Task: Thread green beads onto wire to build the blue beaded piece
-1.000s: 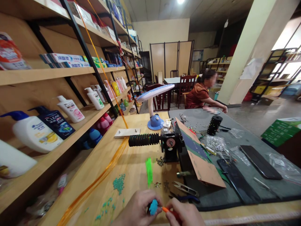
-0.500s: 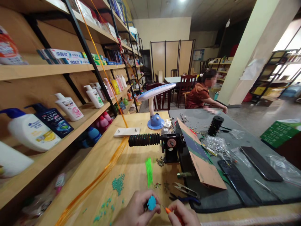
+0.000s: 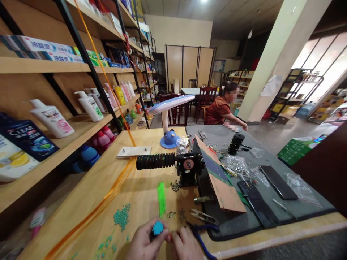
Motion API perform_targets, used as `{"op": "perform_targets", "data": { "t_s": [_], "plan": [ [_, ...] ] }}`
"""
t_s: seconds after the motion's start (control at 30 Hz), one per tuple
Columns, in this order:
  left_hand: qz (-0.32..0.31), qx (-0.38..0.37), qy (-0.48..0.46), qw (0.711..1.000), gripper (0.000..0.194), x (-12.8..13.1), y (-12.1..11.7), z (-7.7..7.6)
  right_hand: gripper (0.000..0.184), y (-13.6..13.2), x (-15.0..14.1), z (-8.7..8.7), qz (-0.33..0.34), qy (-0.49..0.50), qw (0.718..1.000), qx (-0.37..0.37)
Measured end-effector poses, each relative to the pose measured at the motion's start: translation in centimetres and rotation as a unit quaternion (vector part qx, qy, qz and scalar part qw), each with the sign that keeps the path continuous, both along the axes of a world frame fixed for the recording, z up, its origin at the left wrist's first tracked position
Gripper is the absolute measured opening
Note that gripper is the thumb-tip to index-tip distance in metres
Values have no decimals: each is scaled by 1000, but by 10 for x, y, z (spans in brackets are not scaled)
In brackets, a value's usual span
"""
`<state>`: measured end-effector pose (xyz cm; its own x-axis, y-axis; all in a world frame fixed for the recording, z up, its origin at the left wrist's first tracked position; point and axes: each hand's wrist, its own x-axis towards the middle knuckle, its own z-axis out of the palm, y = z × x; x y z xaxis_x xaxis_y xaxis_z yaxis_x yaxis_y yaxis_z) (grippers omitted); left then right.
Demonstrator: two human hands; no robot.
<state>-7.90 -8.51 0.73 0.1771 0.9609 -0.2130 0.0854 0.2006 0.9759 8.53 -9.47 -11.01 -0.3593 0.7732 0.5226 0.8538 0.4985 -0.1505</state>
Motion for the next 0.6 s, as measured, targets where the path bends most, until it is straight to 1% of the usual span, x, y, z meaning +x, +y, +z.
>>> {"op": "perform_targets", "data": {
  "t_s": [0.07,0.1,0.13,0.2,0.27,0.33,0.4,0.47,0.6],
  "plan": [
    [2,-8,-9,1000,53,-1,-2,2,29,-2,14,7,27,17,999,18],
    [2,-12,-12,1000,53,-2,-3,3,31,-4,26,13,37,23,999,26],
    [4,-15,-14,1000,53,-3,-3,3,31,-5,40,22,40,15,998,51],
    [7,-20,-20,1000,53,-4,-2,2,33,-7,68,42,23,-22,997,71],
    [11,-26,-32,999,54,-4,-1,0,33,-8,90,59,2,-71,992,105],
    [17,-30,-41,999,55,-3,0,0,32,-7,100,67,-3,-105,985,135],
    [23,-34,-47,998,55,0,1,1,30,-5,102,65,0,-120,981,153],
    [41,-34,-53,997,54,3,0,3,30,-2,101,56,2,-112,980,163],
    [90,-30,-63,993,55,8,-1,7,32,4,109,36,14,-41,987,157]
  ]
}}
